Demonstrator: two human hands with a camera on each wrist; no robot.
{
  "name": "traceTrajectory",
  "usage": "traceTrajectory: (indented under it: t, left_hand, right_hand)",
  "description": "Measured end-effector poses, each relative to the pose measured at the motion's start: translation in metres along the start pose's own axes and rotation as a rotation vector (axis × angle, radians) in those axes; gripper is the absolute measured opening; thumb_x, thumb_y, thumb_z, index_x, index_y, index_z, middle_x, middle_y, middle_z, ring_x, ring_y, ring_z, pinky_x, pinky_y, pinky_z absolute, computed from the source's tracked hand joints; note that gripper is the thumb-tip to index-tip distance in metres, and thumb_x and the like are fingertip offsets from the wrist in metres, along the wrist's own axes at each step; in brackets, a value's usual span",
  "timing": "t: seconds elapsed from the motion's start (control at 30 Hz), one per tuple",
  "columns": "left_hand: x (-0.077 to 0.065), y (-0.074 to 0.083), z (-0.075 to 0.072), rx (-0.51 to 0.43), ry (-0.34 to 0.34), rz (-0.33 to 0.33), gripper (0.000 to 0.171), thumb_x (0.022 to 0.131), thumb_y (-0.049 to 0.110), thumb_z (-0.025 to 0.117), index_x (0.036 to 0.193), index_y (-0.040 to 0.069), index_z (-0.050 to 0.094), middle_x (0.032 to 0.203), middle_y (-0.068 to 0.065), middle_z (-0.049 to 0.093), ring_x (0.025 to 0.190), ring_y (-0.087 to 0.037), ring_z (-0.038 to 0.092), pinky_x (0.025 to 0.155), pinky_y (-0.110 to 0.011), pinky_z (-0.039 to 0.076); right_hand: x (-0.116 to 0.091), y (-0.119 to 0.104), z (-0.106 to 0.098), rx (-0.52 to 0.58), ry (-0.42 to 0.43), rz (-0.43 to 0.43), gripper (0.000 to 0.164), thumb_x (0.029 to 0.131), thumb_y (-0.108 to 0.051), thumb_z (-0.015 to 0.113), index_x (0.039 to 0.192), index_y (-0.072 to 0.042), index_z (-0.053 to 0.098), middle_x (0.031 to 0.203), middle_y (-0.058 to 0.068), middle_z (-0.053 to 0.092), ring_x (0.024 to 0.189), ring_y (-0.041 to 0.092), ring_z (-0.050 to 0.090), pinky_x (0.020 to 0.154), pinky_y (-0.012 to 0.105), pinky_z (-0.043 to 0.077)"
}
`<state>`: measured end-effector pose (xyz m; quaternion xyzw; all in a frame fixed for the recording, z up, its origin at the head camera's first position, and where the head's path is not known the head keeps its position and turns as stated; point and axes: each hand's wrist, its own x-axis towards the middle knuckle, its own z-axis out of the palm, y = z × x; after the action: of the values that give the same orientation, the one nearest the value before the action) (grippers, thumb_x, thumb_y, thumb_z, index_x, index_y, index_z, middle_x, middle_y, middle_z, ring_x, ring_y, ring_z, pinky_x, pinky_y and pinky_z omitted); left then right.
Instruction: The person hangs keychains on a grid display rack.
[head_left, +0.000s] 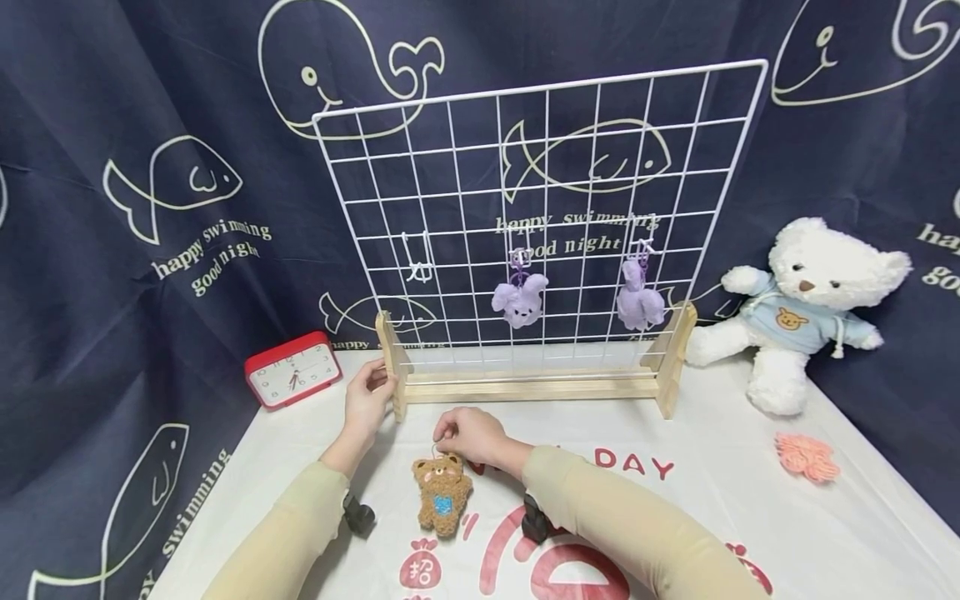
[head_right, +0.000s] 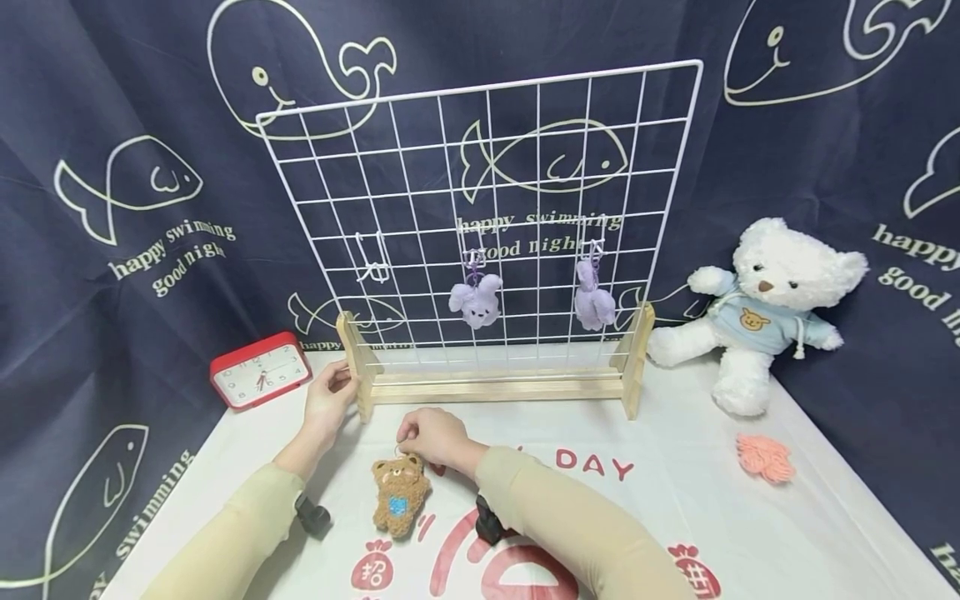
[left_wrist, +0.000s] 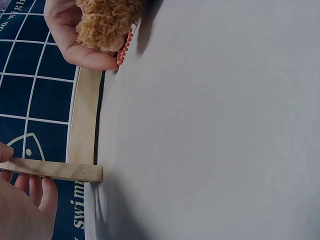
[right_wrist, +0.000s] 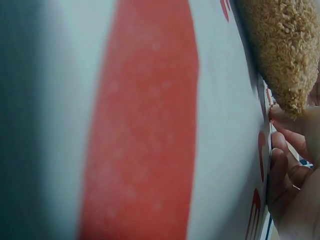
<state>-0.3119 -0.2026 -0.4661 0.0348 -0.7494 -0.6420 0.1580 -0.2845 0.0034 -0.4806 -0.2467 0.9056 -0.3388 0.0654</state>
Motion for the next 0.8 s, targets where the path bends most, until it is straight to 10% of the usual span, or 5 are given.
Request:
traceTrajectory:
  t: [0.4,0.8]
  left_hand:
    - [-0.02,0.039,-0.002,0.014,-0.029,0.008,0.039,0.094,-0.009,0.061,0.132,-0.013,0.056,0.118,-0.034,0.062,0.105,-0.028,0.059,0.08,-0.011,0.05]
    - [-0.012,0.022,-0.001,0.001,-0.013,-0.003,0.039,0.094,-0.007,0.062,0.133,-0.01,0.058,0.119,-0.032,0.063,0.109,-0.033,0.06,0.08,-0.011,0.05]
  right_hand:
    - [-0.002,-0.01,0.001,-0.111,0.039,0.011,0.014,0.087,-0.017,0.078,0.076,-0.022,0.071,0.07,-0.014,0.056,0.064,0.003,0.05,0.057,0.024,0.043]
    - [-0.003,-0.01,0.0,-0.117,-0.001,-0.011,0.014,0.094,-0.018,0.073,0.08,-0.019,0.07,0.077,-0.009,0.054,0.071,0.006,0.051,0.064,0.025,0.047]
